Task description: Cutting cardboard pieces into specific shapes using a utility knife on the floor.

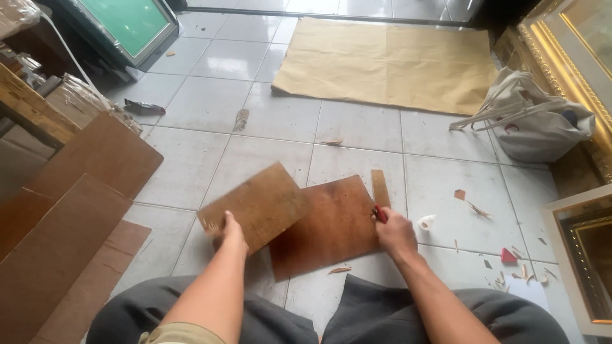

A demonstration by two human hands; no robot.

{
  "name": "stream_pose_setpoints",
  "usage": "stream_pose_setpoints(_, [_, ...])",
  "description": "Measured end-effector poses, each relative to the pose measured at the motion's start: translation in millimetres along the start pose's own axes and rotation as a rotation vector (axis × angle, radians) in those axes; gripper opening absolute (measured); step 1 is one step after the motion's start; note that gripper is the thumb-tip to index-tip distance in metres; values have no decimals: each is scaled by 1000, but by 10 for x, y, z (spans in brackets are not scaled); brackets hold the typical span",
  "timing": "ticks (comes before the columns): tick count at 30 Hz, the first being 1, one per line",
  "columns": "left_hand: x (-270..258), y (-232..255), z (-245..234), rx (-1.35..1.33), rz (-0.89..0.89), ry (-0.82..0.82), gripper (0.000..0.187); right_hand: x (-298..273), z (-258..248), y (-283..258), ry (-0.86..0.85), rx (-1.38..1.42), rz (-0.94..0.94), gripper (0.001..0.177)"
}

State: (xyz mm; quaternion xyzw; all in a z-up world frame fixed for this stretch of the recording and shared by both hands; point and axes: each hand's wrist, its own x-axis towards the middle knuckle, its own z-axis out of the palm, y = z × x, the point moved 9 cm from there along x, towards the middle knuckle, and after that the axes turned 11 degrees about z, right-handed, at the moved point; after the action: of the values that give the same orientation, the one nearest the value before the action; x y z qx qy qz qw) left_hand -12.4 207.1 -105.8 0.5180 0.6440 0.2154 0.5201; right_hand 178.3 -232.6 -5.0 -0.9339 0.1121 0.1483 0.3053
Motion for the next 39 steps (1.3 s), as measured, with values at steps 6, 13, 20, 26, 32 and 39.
stream_pose_setpoints(6, [-219, 218, 179, 278, 108, -129, 101, 238, 80, 107, 11, -88, -6, 36])
stream_pose_setpoints(13, [-431, 283, 246, 260, 95, -215, 104, 93, -52, -30, -42, 1, 64, 47])
stream_pose_setpoints(20, [-471, 503, -102, 77, 89, -52, 100, 44, -389, -90, -82, 272, 118, 54])
stream_pose_setpoints(26, [-50, 168, 207, 296, 127, -34, 101, -160, -1048, -222, 177, 770, 80, 43])
stream_pose_setpoints(32, [392, -516, 1513, 657, 415, -382, 79, 1, -380, -69, -54, 962, 213, 52])
stream_pose_setpoints(39, [-465, 902, -446, -107, 129, 472, 29, -139, -63, -259, -271, 713, 187, 59])
